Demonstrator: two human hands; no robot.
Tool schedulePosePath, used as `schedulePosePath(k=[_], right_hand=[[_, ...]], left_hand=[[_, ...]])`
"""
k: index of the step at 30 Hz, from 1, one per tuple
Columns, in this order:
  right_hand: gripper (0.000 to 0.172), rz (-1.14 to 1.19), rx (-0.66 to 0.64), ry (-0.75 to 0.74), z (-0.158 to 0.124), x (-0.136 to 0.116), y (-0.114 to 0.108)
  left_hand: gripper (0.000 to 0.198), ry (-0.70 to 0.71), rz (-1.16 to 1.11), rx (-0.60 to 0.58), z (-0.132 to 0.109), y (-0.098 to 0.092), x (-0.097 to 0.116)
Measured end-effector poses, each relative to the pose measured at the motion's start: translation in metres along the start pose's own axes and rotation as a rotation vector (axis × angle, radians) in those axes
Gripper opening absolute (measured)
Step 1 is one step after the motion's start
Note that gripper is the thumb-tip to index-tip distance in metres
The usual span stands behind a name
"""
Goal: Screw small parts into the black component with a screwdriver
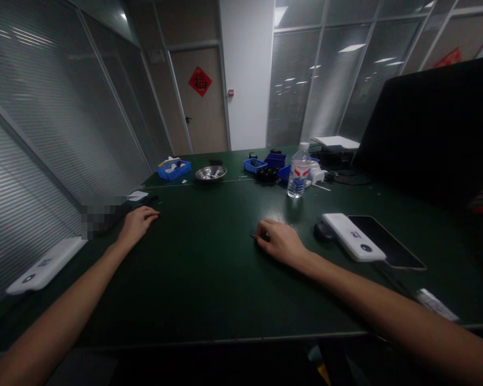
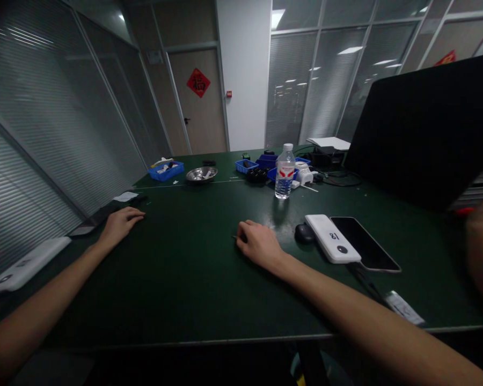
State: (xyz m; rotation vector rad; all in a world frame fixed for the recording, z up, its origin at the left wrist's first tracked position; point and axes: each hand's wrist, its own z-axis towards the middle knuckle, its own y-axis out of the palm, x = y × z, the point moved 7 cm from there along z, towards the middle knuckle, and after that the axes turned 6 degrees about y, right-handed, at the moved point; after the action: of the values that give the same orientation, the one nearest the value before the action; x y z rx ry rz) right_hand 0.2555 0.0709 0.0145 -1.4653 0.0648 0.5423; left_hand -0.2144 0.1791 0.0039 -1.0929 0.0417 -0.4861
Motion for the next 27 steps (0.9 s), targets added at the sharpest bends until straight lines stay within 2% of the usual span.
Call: schedulePosePath(k=[8,14,22,27], right_hand=[[0.013,0.008,-0.008,-0.006,0.001,-0.002,-0.001],[0.013,-0.001,-0.032,0.01,0.001,-0.001,0.0],[0.012,0.001,0.002,-0.012,0.0,-0.002,-0.001],[0.012,0.013,-0.014,-0.002,-0.001,-0.003,-0.003]], left_hand=[[0.034,0.0,0.15,-0.065,-0.003,-0.004,0.018],[0.04,-0.052,0.216,-0.14,-0.006,0.002,0.024],[0.034,-0.003,0.271,-0.042,-0.004,-0.002,0.032],[0.032,-0.002,0.322,-0.054,-0.004,-0.002,0.029]])
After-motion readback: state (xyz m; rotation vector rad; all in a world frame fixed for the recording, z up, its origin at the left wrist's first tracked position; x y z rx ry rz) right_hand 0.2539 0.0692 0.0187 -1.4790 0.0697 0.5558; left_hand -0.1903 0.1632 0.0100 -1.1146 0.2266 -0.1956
